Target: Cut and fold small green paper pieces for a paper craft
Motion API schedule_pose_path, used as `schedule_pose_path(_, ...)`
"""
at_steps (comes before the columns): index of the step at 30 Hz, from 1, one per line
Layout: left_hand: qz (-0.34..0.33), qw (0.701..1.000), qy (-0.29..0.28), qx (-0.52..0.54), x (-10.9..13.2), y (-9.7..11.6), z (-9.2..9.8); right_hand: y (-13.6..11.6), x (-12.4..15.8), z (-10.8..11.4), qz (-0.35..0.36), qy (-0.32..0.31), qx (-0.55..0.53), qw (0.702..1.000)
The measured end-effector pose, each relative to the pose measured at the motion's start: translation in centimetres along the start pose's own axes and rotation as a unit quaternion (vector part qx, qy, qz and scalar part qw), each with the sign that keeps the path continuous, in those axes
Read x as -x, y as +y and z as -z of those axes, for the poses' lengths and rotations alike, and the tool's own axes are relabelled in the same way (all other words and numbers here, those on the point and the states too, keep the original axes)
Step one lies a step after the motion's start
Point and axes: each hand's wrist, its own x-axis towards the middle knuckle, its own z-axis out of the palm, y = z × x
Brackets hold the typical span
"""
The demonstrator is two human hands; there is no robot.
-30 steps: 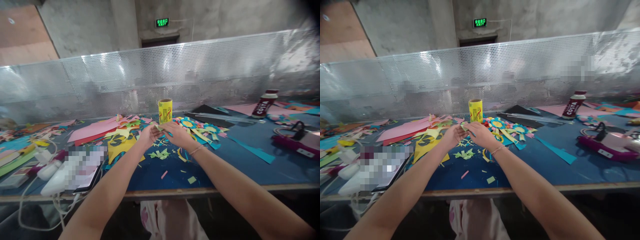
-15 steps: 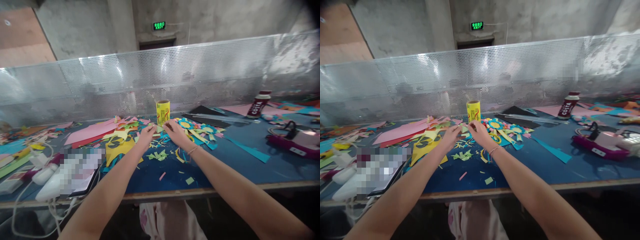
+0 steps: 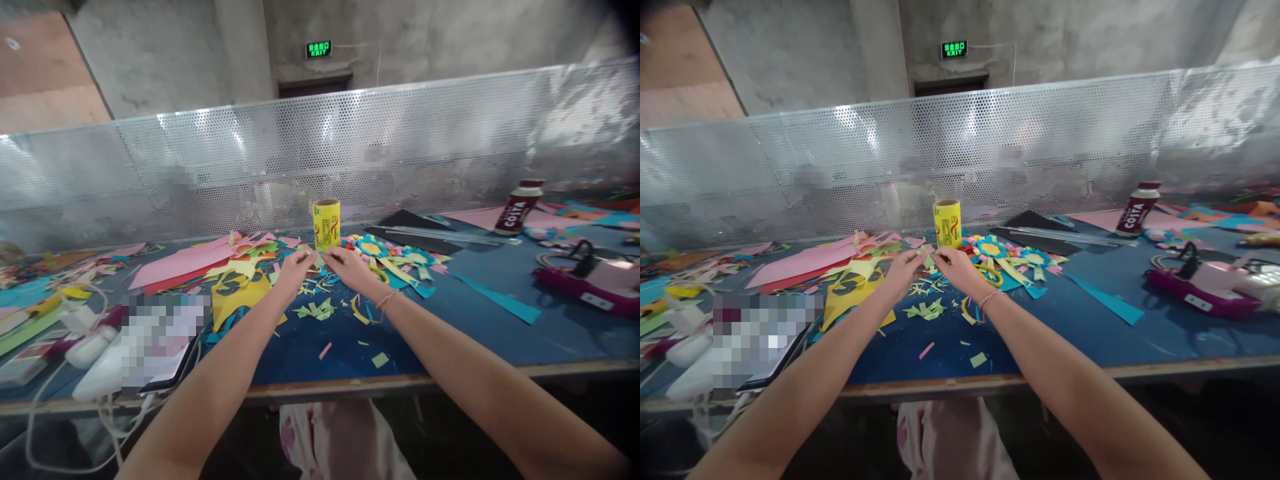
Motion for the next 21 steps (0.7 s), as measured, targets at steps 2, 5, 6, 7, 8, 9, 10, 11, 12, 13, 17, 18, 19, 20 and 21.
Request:
schedule_pose_path(2,-0.01,1.0,0.006,-0.022,-0.17,-0.24,0.16,0.01,0.02,-0.07,0.004,0.001,0.0,1.0)
schedule_pose_path(5,-0.029,0.998,0.006,-0.047,-0.37,-0.45,0.35,-0.01,0.08,-0.11,0.011,0.003,-0.007,1.0)
schedule_pose_path(6,-0.031,0.998,0.004,-0.046,-0.42,-0.48,0.38,-0.03,0.1,-0.11,0.013,0.002,-0.011,1.0)
schedule_pose_path(7,-0.03,0.999,0.003,-0.041,-0.44,-0.49,0.41,-0.05,0.11,-0.09,0.014,0.001,-0.015,1.0)
schedule_pose_path(8,-0.028,0.999,0.003,-0.034,-0.46,-0.5,0.43,-0.07,0.13,-0.07,0.015,-0.003,-0.02,1.0)
schedule_pose_path(9,-0.023,0.999,0.002,-0.027,-0.47,-0.5,0.44,-0.09,0.14,-0.05,0.014,-0.007,-0.023,1.0)
schedule_pose_path(10,-0.018,1.0,0.002,-0.021,-0.46,-0.49,0.45,-0.11,0.15,-0.04,0.012,-0.009,-0.025,1.0)
schedule_pose_path(11,-0.013,1.0,0.003,-0.016,-0.45,-0.47,0.47,-0.12,0.15,-0.02,0.009,-0.011,-0.025,1.0)
schedule_pose_path(12,-0.008,1.0,0.005,-0.013,-0.44,-0.44,0.48,-0.13,0.15,-0.01,0.005,-0.013,-0.025,1.0)
schedule_pose_path(13,-0.003,1.0,0.008,-0.01,-0.42,-0.41,0.49,-0.12,0.15,0.01,0.001,-0.015,-0.025,1.0)
schedule_pose_path(17,0.005,0.999,0.031,-0.003,-0.3,-0.17,0.47,0.08,0.06,0.08,-0.011,-0.022,-0.026,0.999)
schedule_pose_path(18,0.001,0.999,0.042,-0.004,-0.26,-0.1,0.43,0.16,0.03,0.1,-0.012,-0.025,-0.027,0.999)
schedule_pose_path(19,-0.006,0.999,0.053,-0.009,-0.2,-0.04,0.37,0.24,0.0,0.12,-0.012,-0.028,-0.027,0.999)
schedule_pose_path(20,-0.012,0.998,0.063,-0.015,-0.15,0.02,0.31,0.31,-0.03,0.13,-0.012,-0.031,-0.028,0.999)
schedule_pose_path(21,-0.017,0.997,0.07,-0.022,-0.12,0.06,0.24,0.37,-0.05,0.15,-0.012,-0.033,-0.029,0.999)
